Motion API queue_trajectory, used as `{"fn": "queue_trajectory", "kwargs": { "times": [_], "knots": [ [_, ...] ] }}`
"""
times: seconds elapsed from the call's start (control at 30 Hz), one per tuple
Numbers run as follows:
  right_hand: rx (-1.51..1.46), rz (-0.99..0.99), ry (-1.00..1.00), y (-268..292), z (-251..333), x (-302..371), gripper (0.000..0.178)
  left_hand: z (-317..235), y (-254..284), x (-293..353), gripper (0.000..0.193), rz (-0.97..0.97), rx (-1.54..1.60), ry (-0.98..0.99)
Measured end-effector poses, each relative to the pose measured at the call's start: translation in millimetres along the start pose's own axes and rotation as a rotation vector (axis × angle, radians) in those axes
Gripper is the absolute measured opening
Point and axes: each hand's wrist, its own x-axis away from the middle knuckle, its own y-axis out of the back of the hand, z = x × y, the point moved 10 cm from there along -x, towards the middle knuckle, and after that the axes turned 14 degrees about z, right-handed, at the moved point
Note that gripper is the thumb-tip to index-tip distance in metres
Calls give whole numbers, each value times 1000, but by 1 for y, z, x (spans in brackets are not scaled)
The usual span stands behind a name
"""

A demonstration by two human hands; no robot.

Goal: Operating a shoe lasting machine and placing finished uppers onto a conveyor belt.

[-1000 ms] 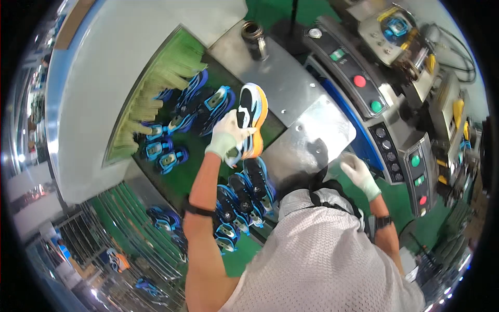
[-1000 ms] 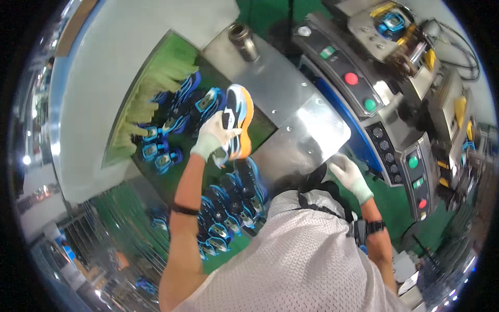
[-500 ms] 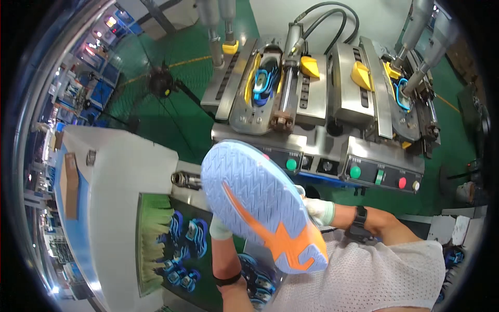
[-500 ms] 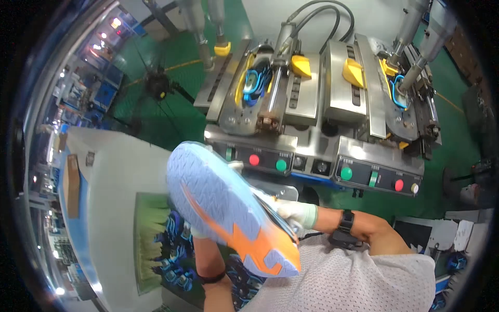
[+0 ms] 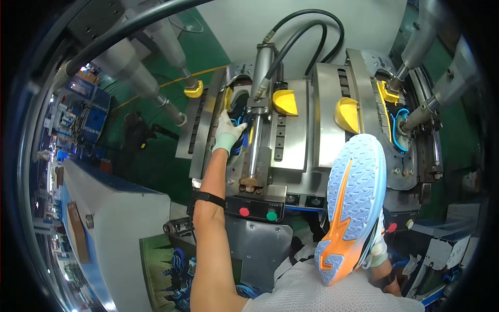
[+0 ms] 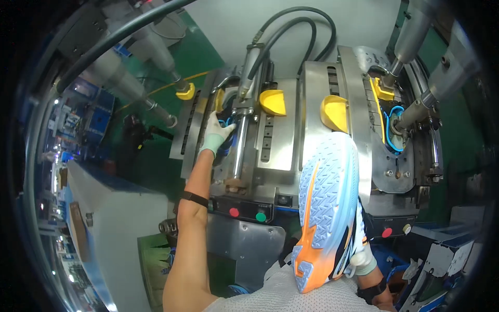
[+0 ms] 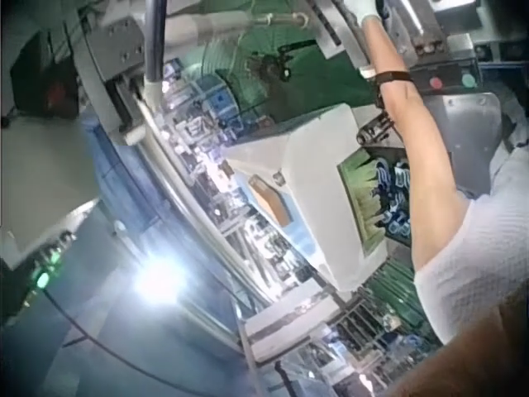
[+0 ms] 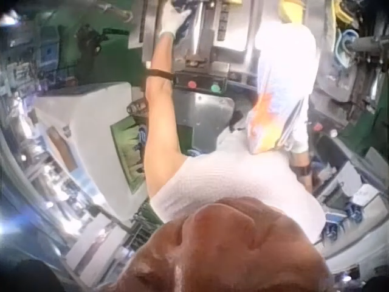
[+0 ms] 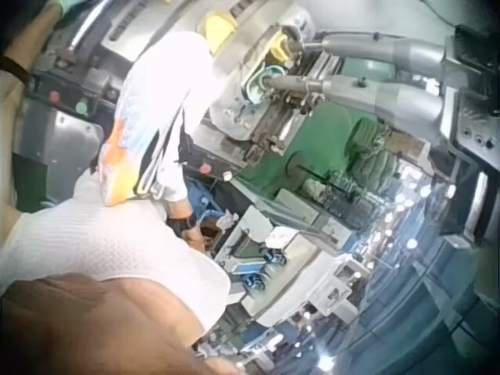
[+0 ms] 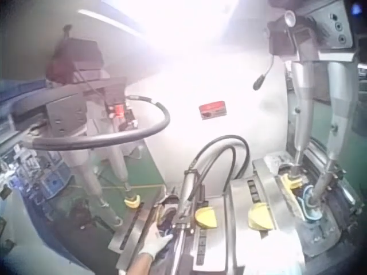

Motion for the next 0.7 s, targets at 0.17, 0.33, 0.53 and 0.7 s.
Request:
{"fn": "queue_trajectory", "kwargs": {
  "times": [0.17,0.33,0.53,0.7],
  "knots": [
    [-324,-14,-211,18,-48,8,81,1,34,-13,74,63,-107,104],
    [-387,13,-216,-29,-47,-30,67,-8,121,70,72,-40,42,9],
    [-150,152,-143,-119,-73,-140,45,32,159,300,62,-328,485,38],
    [-76,378,-277,-218,-138,-297,30,130,54,481,63,-386,644,426]
  ]
}}
